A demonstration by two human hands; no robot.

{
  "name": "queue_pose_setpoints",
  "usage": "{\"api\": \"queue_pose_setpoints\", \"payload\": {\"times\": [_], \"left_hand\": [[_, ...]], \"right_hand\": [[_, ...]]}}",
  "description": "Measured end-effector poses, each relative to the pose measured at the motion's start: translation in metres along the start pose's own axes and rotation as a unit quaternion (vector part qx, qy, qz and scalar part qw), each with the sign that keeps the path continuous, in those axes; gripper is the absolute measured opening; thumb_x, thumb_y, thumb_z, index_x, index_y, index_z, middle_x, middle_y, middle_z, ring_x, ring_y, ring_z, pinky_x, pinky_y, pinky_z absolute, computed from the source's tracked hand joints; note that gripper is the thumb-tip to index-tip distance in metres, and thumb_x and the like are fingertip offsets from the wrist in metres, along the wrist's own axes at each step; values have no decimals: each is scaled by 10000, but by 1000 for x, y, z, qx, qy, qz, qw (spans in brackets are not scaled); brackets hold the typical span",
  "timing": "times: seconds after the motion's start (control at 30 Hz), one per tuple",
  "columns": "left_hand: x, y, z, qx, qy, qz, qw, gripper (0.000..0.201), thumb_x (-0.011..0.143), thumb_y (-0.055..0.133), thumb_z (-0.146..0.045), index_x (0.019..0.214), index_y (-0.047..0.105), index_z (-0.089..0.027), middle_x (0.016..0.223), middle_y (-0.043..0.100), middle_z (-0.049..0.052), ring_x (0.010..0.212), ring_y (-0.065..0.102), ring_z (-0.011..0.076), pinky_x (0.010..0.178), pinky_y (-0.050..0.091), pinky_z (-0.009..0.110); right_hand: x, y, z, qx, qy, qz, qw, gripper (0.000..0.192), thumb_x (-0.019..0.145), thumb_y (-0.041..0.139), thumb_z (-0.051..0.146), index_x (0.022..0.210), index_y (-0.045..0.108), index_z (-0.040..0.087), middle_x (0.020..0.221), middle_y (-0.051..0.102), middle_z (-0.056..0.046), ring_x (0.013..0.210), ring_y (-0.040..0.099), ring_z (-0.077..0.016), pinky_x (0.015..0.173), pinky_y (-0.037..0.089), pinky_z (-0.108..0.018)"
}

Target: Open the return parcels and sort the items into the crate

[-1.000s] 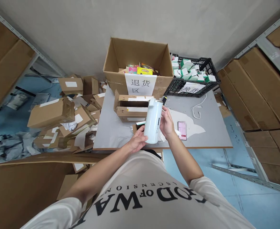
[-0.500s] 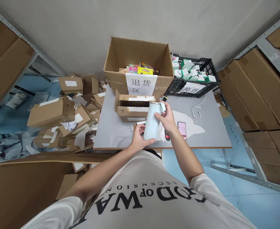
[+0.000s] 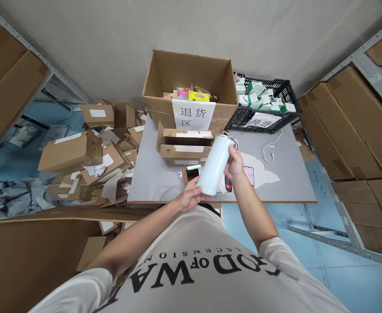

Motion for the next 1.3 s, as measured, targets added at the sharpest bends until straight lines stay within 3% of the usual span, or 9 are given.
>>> {"api": "queue_pose_setpoints", "payload": {"times": [0.23,0.4,0.53,0.63,0.87,1.0,1.07,1.13,1.3], "left_hand": [[3,-8,6,34,32,-39,998,675,526,859,-312,1112,546,-189,998,649,59,904,635,212,827,494,359],[4,-19,10,84,79,-70,991,637,500,863,-285,1049,556,-186,941,635,24,833,613,166,787,467,307],[4,-22,11,95,79,-71,990,646,477,866,-271,1036,554,-181,925,627,23,820,601,156,788,461,295],[4,-23,12,112,78,-73,988,669,465,869,-281,1046,553,-179,937,629,37,832,603,168,788,467,302],[6,-28,15,158,91,-52,982,690,525,845,-327,1129,545,-183,1044,633,73,908,619,195,818,483,320],[5,-38,2,261,97,8,960,684,667,747,-383,1271,495,-183,1211,594,126,1045,603,251,871,487,368],[2,-46,-8,351,125,35,927,577,774,630,-375,1302,494,-183,1249,581,134,1097,586,267,901,480,402],[-1,-56,-20,479,180,22,859,439,839,514,-298,1263,548,-187,1208,609,123,1074,594,251,902,479,417],[2,-72,-38,769,269,-7,580,346,845,445,-132,1122,641,-200,1039,650,99,1004,573,231,882,451,426]], "right_hand": [[4,-22,3,-57,4,50,997,554,685,677,584,1149,545,311,1226,604,-35,1059,604,-269,813,538,-420],[13,-38,30,-181,-93,46,978,579,670,711,582,1160,517,342,1329,514,-33,1193,517,-244,919,479,-394],[14,-34,50,-253,-78,134,955,454,660,747,545,955,566,250,1203,593,-62,1127,555,-239,928,452,-377],[13,-30,53,-253,-48,181,949,476,631,777,524,927,527,248,1071,648,-42,1038,597,-228,863,471,-361],[14,-29,49,-249,-55,155,954,477,599,798,519,863,509,247,979,664,-19,1001,612,-224,804,480,-334],[10,-28,52,-250,-74,136,956,446,623,785,512,857,512,248,1020,669,-29,1012,619,-227,818,482,-351],[6,-31,55,-244,-89,128,957,415,646,778,491,862,516,252,1039,672,-32,1016,621,-226,834,480,-361],[3,-34,58,-232,-106,120,959,383,669,770,467,869,520,258,1045,676,-32,1019,622,-223,844,478,-367],[-6,-38,60,-234,-119,117,958,366,665,783,433,865,531,257,1055,674,-38,1019,622,-226,851,479,-377]]}}
Point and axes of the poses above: each hand's wrist, its own x-axis towards the middle knuckle, its own y-axis out of the palm, z = x × y, the point moved 1 cm from there along x, towards the middle knuckle
